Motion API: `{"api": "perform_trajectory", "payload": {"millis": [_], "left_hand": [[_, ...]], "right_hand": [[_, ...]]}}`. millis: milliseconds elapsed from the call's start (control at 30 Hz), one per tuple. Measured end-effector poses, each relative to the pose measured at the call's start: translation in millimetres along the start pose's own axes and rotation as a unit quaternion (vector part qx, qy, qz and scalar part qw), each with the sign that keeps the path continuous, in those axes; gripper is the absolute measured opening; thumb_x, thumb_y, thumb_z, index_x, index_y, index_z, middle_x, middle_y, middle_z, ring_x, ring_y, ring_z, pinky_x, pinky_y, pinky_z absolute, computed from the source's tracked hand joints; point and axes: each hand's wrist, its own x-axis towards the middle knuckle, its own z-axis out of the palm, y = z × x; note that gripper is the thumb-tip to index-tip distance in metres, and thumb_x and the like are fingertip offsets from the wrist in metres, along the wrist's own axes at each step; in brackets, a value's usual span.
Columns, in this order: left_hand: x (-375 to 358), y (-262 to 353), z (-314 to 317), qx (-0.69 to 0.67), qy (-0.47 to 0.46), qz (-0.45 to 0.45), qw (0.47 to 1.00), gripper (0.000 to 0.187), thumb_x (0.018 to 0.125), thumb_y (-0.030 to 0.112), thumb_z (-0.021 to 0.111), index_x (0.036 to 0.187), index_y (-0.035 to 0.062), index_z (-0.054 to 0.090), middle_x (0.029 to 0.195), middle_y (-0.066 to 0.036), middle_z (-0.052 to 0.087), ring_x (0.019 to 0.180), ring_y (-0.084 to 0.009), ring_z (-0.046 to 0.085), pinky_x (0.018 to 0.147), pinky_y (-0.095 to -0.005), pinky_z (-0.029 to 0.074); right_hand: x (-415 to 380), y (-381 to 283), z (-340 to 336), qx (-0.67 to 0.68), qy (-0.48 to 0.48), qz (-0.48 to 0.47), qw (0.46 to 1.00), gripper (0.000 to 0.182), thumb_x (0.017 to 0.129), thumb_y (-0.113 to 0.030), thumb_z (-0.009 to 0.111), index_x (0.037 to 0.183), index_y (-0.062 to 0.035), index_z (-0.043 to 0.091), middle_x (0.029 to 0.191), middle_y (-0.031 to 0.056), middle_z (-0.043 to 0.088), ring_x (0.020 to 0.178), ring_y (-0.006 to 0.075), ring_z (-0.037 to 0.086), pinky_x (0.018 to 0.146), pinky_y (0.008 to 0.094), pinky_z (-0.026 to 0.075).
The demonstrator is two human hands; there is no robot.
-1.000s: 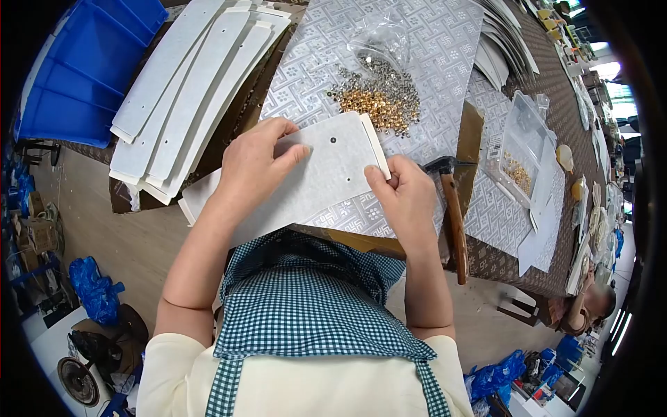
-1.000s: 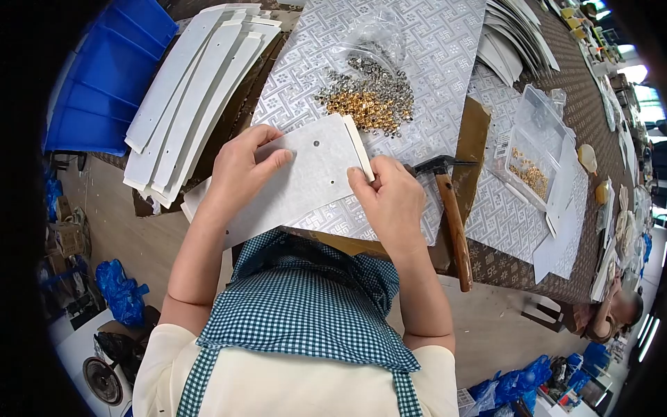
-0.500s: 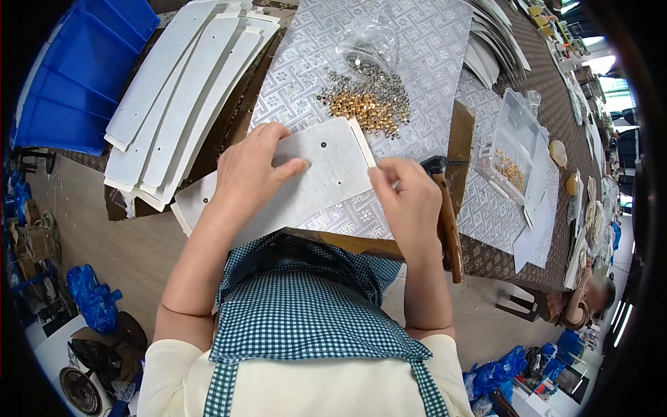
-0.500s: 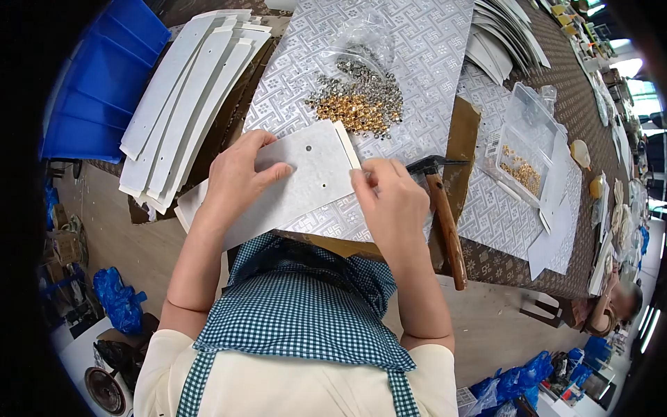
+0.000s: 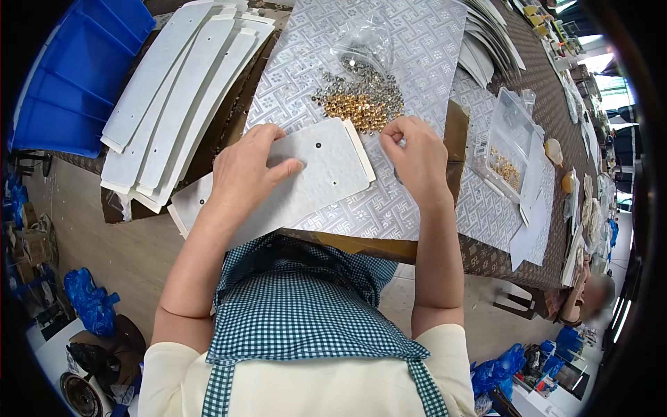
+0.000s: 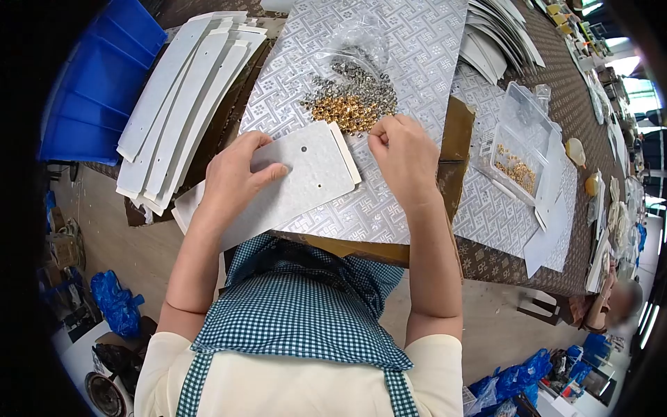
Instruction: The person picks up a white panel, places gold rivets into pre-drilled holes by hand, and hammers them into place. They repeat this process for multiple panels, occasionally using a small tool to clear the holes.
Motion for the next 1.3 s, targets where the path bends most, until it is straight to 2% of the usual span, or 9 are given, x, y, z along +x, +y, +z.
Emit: {"api": "perform_trajectory", "payload": {"millis": [200, 300, 433, 600, 633, 833, 1033, 1233, 1300], "left_hand": [[1, -1, 0, 0.007, -0.009, -0.001, 1.000, 0.048, 0.077, 0.034, 0.078, 0.113, 0.0055, 0.064, 0.113, -0.011, 0.069, 0.100, -0.0293, 0.068, 0.085, -0.0393, 0.051], [1, -2, -1, 0.001, -0.014, -0.001, 1.000, 0.048, 0.078, 0.035, 0.078, 0.114, 0.0060, 0.064, 0.114, -0.011, 0.069, 0.100, -0.0296, 0.067, 0.085, -0.0399, 0.051], [1, -2, -1, 0.008, -0.014, 0.008, 1.000, 0.047, 0.079, 0.036, 0.077, 0.113, 0.0059, 0.063, 0.112, -0.011, 0.069, 0.098, -0.0302, 0.068, 0.083, -0.0416, 0.051], [0, -4, 0, 0.005, -0.005, 0.025, 1.000, 0.048, 0.080, 0.038, 0.076, 0.112, 0.0048, 0.063, 0.110, -0.013, 0.069, 0.096, -0.0316, 0.068, 0.081, -0.0446, 0.052], [1, -3, 0, 0.005, -0.006, 0.023, 1.000, 0.048, 0.080, 0.038, 0.076, 0.112, 0.0048, 0.063, 0.110, -0.013, 0.069, 0.096, -0.0316, 0.068, 0.081, -0.0446, 0.052], [1, -3, 0, 0.011, -0.008, 0.022, 1.000, 0.048, 0.080, 0.038, 0.076, 0.112, 0.0048, 0.063, 0.110, -0.013, 0.069, 0.096, -0.0319, 0.068, 0.081, -0.0444, 0.052], [1, -5, 1, 0.009, -0.007, 0.023, 1.000, 0.048, 0.080, 0.038, 0.076, 0.111, 0.0047, 0.063, 0.110, -0.013, 0.069, 0.096, -0.0320, 0.068, 0.081, -0.0446, 0.052], [1, -4, 1, 0.003, -0.004, 0.020, 1.000, 0.047, 0.079, 0.037, 0.076, 0.112, 0.0048, 0.063, 0.111, -0.012, 0.069, 0.097, -0.0310, 0.068, 0.082, -0.0432, 0.051], [1, -3, 0, -0.001, -0.008, 0.005, 1.000, 0.047, 0.078, 0.034, 0.078, 0.113, 0.0052, 0.064, 0.110, -0.012, 0.069, 0.098, -0.0296, 0.067, 0.084, -0.0402, 0.051]], "right_hand": [[2, -1, 0, 0.022, 0.006, -0.018, 1.000, 0.003, 0.081, -0.009, 0.068, 0.082, -0.0085, 0.066, 0.080, 0.0041, 0.065, 0.075, 0.0236, 0.064, 0.064, 0.0361, 0.050], [-5, -11, -3, 0.160, 0.079, -0.047, 0.983, 0.006, 0.081, -0.002, 0.068, 0.083, -0.0059, 0.063, 0.077, 0.0040, 0.063, 0.064, 0.0164, 0.061, 0.056, 0.0299, 0.048], [-31, -32, -17, 0.245, -0.024, 0.042, 0.968, 0.010, 0.085, 0.005, 0.066, 0.091, -0.0018, 0.066, 0.069, -0.0037, 0.060, 0.064, -0.0034, 0.051, 0.057, 0.0149, 0.041], [-45, -51, -12, 0.213, -0.076, -0.034, 0.973, 0.010, 0.081, 0.000, 0.073, 0.090, -0.0022, 0.068, 0.072, 0.0003, 0.057, 0.062, 0.0045, 0.050, 0.055, 0.0208, 0.041], [-47, -54, -9, 0.203, -0.082, -0.037, 0.975, 0.012, 0.079, -0.003, 0.075, 0.089, -0.0035, 0.069, 0.076, 0.0028, 0.060, 0.064, 0.0090, 0.055, 0.057, 0.0235, 0.045], [-50, -50, 21, 0.136, -0.037, -0.094, 0.986, 0.009, 0.078, -0.007, 0.078, 0.084, -0.0061, 0.071, 0.083, 0.0037, 0.066, 0.069, 0.0151, 0.065, 0.060, 0.0281, 0.052], [-52, -48, 25, 0.172, -0.041, -0.071, 0.982, 0.011, 0.079, -0.007, 0.077, 0.087, -0.0055, 0.070, 0.085, 0.0029, 0.065, 0.069, 0.0136, 0.065, 0.060, 0.0271, 0.051], [-53, -47, 18, 0.247, -0.023, -0.047, 0.967, 0.010, 0.081, -0.002, 0.074, 0.090, -0.0034, 0.070, 0.084, 0.0044, 0.062, 0.061, 0.0084, 0.053, 0.055, 0.0229, 0.043], [-58, -44, 1, 0.229, 0.041, -0.040, 0.972, 0.008, 0.083, 0.001, 0.072, 0.089, -0.0020, 0.069, 0.083, 0.0036, 0.061, 0.061, 0.0065, 0.047, 0.054, 0.0222, 0.039]]}}
